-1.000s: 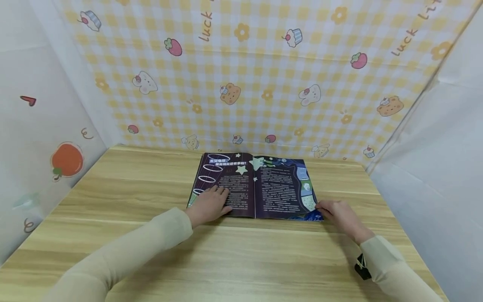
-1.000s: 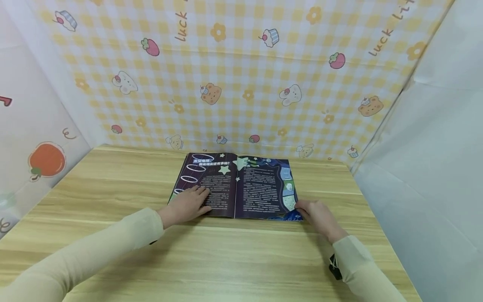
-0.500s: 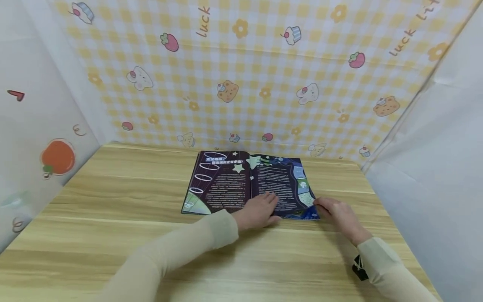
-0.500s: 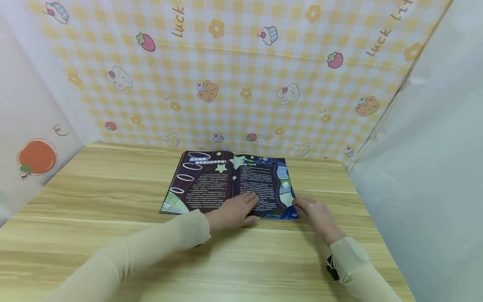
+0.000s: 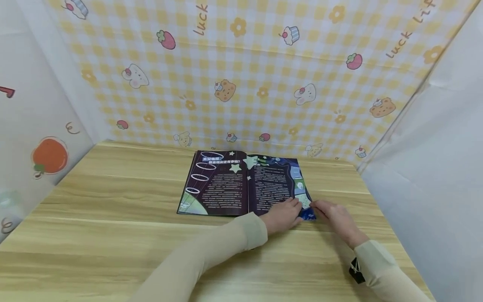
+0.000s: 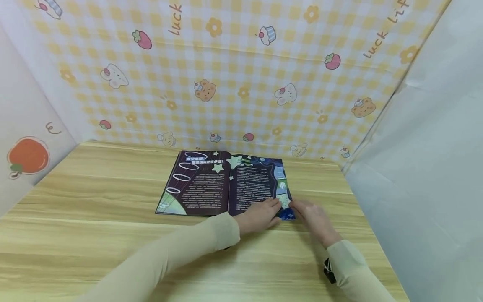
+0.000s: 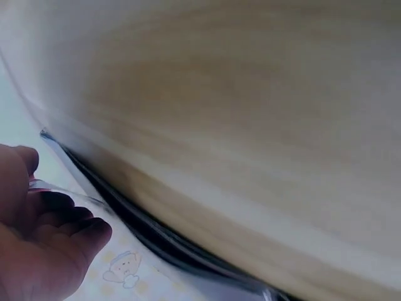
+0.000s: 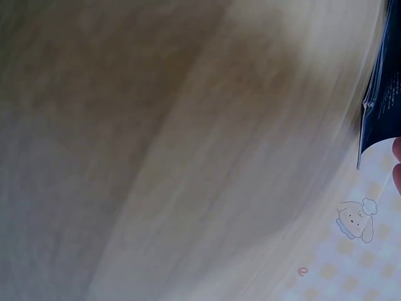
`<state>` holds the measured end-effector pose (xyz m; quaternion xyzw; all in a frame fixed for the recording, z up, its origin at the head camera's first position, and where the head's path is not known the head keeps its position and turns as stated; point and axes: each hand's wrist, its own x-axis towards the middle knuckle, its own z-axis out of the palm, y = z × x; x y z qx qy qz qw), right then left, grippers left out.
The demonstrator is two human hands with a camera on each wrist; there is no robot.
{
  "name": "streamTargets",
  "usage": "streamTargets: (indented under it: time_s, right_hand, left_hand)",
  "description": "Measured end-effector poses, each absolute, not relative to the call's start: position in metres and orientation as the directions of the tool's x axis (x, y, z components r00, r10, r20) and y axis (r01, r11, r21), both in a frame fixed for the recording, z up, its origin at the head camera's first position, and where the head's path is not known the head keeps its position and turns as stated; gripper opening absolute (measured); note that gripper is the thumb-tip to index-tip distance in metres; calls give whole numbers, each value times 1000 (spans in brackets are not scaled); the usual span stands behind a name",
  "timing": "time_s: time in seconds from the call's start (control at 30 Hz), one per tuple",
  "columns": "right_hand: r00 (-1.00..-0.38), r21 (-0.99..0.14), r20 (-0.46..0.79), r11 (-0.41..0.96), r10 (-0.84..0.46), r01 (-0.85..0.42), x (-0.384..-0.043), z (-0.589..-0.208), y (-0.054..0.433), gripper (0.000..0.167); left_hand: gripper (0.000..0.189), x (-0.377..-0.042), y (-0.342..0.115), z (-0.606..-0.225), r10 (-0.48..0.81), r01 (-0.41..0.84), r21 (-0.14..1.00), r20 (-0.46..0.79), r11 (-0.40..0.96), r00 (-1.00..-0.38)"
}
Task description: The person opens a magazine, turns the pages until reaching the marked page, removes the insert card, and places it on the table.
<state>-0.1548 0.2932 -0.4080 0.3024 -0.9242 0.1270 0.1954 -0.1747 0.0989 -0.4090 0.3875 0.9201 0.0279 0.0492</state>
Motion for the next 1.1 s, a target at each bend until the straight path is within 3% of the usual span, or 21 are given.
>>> streamTargets:
  time_s: [0.27, 0.4, 0.57, 0.67, 0.77, 0.93, 1.1]
  right_hand:
    - [-719, -112, 457, 768, -523, -630, -155, -412, 293, 21]
    - [-783, -185, 414, 799, -465, -572, -155, -410, 292, 24]
    - [-870, -274, 326, 844, -370, -461, -156, -409, 292, 31]
    - [-854, -253, 306, 829, -420, -499, -157, -412, 292, 31]
    - [-821, -213, 276, 801, -500, -560, -159, -416, 291, 32]
    - [-807, -173, 192, 790, -559, -588, -158, -418, 289, 36]
    - [-809, -158, 142, 794, -570, -587, -158, -417, 288, 35]
  left_hand:
    - [37, -178, 111, -411, 672, 672, 8, -23, 741, -740]
    - [38, -181, 111, -411, 653, 653, 21, 8, 757, -757]
    - [57, -186, 104, -408, 616, 619, 55, 67, 783, -785]
    - [71, -192, 100, -417, 588, 595, 78, 94, 800, -803]
    - [76, -195, 95, -421, 575, 577, 17, 70, 816, -815]
    - [65, -193, 90, -418, 562, 560, -151, -32, 815, -827]
    - [54, -194, 86, -418, 549, 555, -202, -88, 807, -831]
